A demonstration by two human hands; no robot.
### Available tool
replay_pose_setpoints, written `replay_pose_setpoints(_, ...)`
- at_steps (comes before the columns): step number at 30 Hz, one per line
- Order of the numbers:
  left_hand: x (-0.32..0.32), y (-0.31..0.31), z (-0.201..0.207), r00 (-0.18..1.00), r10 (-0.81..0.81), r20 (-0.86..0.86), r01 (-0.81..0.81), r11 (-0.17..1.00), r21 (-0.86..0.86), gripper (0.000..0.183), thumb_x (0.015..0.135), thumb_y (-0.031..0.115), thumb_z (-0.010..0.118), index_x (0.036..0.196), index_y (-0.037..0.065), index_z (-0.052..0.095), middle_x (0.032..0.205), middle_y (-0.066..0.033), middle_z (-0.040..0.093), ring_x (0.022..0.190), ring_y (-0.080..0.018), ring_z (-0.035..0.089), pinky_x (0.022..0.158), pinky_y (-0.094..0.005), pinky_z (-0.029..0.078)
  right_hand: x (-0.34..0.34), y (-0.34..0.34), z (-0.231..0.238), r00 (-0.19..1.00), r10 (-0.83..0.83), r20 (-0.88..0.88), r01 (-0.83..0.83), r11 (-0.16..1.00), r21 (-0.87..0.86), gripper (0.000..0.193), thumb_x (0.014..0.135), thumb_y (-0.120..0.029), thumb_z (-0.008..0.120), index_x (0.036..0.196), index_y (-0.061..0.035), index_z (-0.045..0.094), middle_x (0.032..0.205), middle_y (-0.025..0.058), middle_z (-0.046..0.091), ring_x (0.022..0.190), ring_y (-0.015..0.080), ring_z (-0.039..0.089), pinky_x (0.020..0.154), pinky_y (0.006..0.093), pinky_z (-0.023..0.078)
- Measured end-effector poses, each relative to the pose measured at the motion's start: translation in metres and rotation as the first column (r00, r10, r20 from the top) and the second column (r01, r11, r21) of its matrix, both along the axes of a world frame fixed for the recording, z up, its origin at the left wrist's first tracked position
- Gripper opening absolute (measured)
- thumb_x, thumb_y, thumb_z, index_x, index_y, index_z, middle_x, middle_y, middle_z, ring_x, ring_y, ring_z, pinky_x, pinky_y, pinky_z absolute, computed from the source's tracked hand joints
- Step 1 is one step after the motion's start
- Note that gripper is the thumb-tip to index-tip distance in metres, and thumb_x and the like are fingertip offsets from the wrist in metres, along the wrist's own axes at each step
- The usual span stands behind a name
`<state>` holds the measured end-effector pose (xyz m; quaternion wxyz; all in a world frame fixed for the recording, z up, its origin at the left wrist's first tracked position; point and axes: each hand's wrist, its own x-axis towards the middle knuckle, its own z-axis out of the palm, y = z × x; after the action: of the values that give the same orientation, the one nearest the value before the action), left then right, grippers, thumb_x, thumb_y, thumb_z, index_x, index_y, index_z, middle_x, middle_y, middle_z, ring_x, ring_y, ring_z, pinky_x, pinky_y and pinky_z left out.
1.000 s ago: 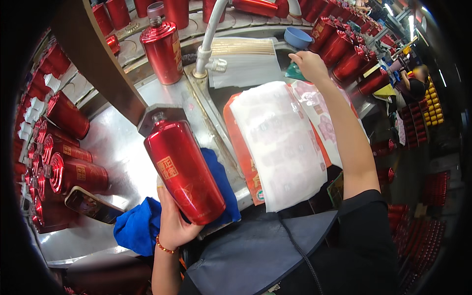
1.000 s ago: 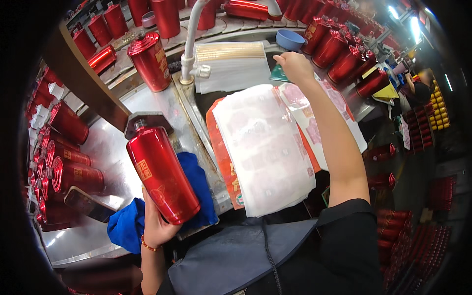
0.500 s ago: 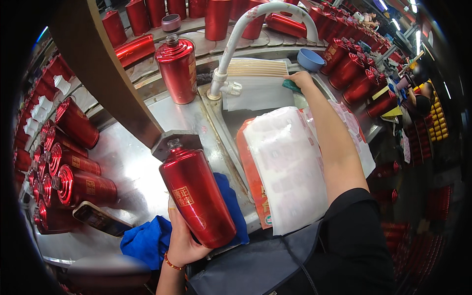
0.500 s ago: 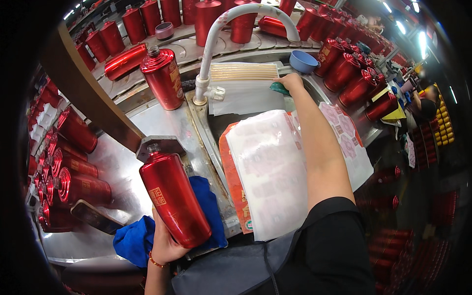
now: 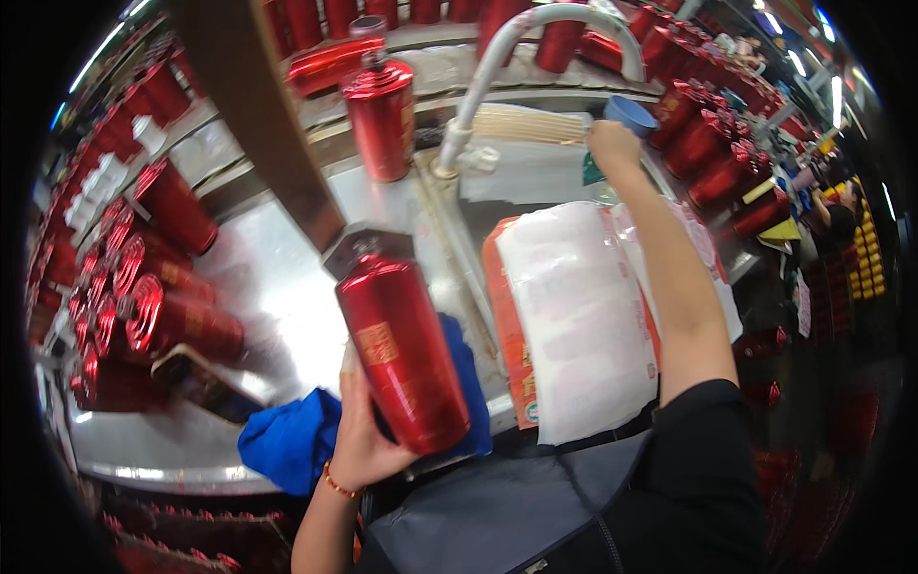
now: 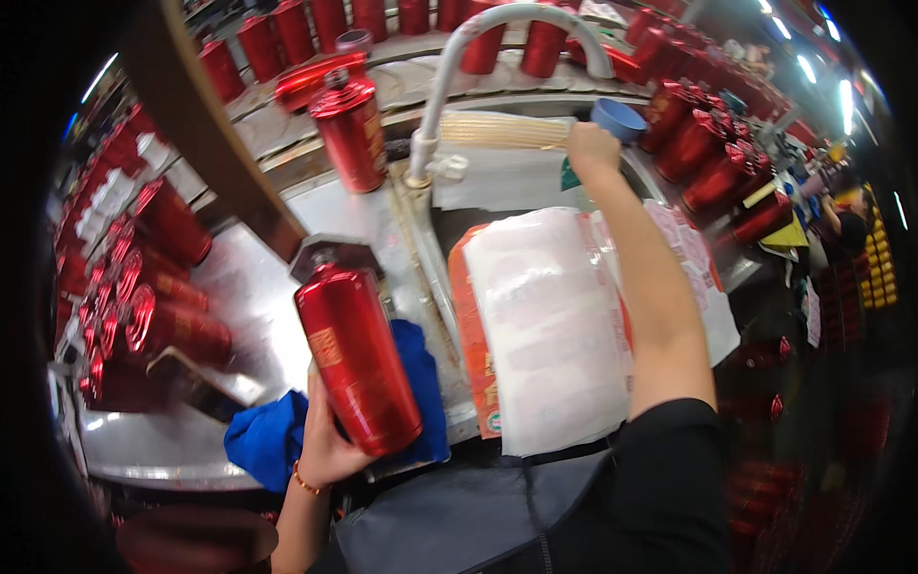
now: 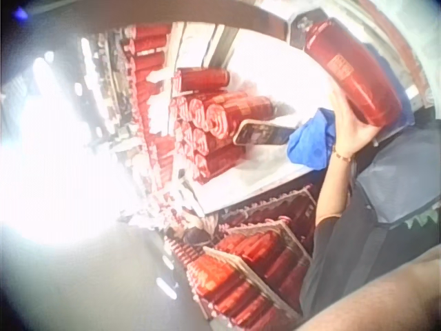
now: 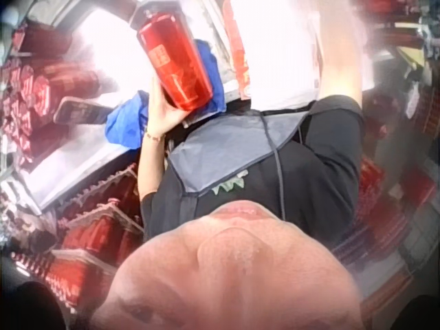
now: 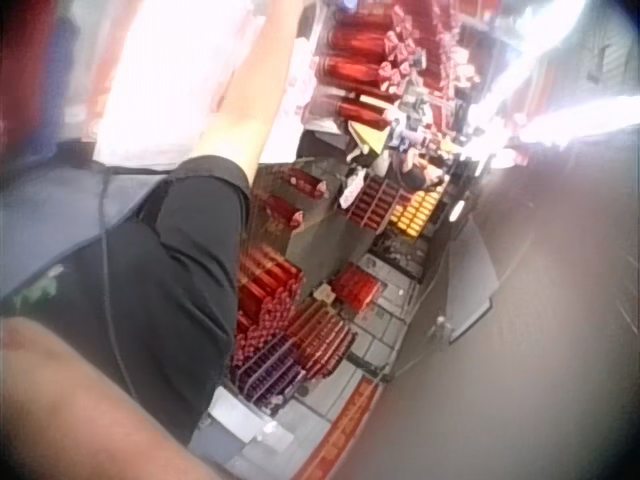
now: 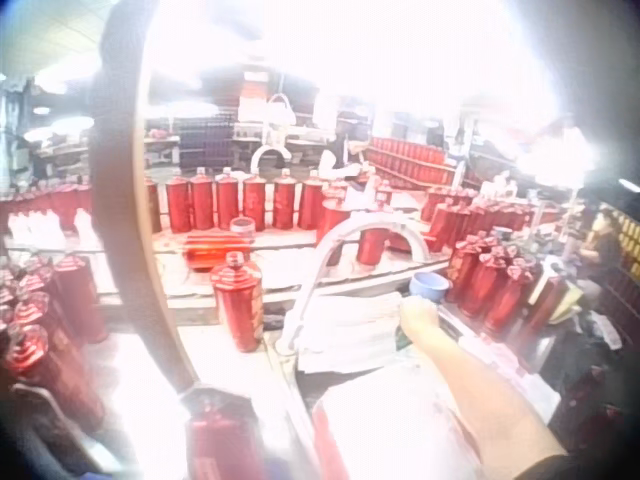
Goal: The person wipes a red cylindrical can with a green sponge and a blue cloth, rotating it to clean multiple sides. The person places the can on a metal counter and repeats the process with another can.
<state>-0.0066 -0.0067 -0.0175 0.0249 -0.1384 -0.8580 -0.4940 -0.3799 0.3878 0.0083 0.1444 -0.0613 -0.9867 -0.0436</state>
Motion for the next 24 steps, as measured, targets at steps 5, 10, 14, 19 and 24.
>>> replay_pose_setpoints(5,0.005,0.006,0.022,0.990,0.067,-0.123,-0.074,0.995,-0.059,0.126,0.066,0.027,0.095,0.160,-0.007,0.017,0.155,-0.0310,0.035,0.144,-0.0458,0.038,0.118,-0.0458,0.035,0.078,-0.018,0.057,0.810,0.565,-0.156,-0.583,0.749,-0.316,0.023,0.092,-0.022,0.067,0.094,-0.0004,0.075,0.090,0.0144,0.074,0.079,0.0300,0.071,0.070,0.0381,0.054)
replay_pose_setpoints(10,0.022,0.013,0.035,0.972,0.200,-0.122,-0.213,0.971,-0.107,0.133,0.065,0.033,0.096,0.161,-0.007,0.013,0.161,-0.0314,0.028,0.149,-0.0469,0.032,0.117,-0.0461,0.035,0.212,-0.088,0.147,0.674,0.738,0.033,-0.617,0.587,-0.524,0.011,0.089,-0.008,0.070,0.093,0.0015,0.073,0.081,0.0043,0.067,0.071,0.0115,0.058,0.065,0.0237,0.045)
replay_pose_setpoints(14,0.034,0.022,0.083,0.947,0.005,-0.320,-0.067,0.981,-0.181,0.136,0.064,0.046,0.098,0.161,-0.005,0.017,0.165,-0.0286,0.023,0.155,-0.0427,0.022,0.123,-0.0484,0.026,0.298,-0.107,0.180,0.343,0.929,0.141,-0.734,0.359,-0.577,0.011,0.082,-0.008,0.075,0.091,-0.0023,0.074,0.081,0.0078,0.067,0.067,0.0202,0.065,0.057,0.0301,0.050)
replay_pose_setpoints(19,0.047,0.051,0.109,0.891,-0.447,-0.079,0.445,0.824,0.351,0.099,0.078,0.036,0.090,0.157,0.002,0.039,0.132,-0.0192,0.059,0.126,-0.0307,0.057,0.100,-0.0379,0.048,0.349,-0.129,0.203,0.075,0.974,0.215,-0.733,0.200,-0.651,0.018,0.073,-0.006,0.084,0.090,-0.0098,0.079,0.079,0.0027,0.068,0.062,0.0188,0.069,0.051,0.0295,0.052)
replay_pose_setpoints(24,0.056,0.036,0.093,0.803,-0.588,0.092,0.376,0.621,0.688,0.029,0.091,0.013,0.080,0.117,0.002,0.075,0.094,-0.0066,0.076,0.079,-0.0097,0.065,0.072,-0.0254,0.051,0.349,-0.101,0.191,0.209,0.974,0.091,-0.615,0.203,-0.762,0.018,0.073,-0.001,0.080,0.091,-0.0051,0.078,0.078,0.0062,0.068,0.060,0.0198,0.066,0.053,0.0284,0.049)
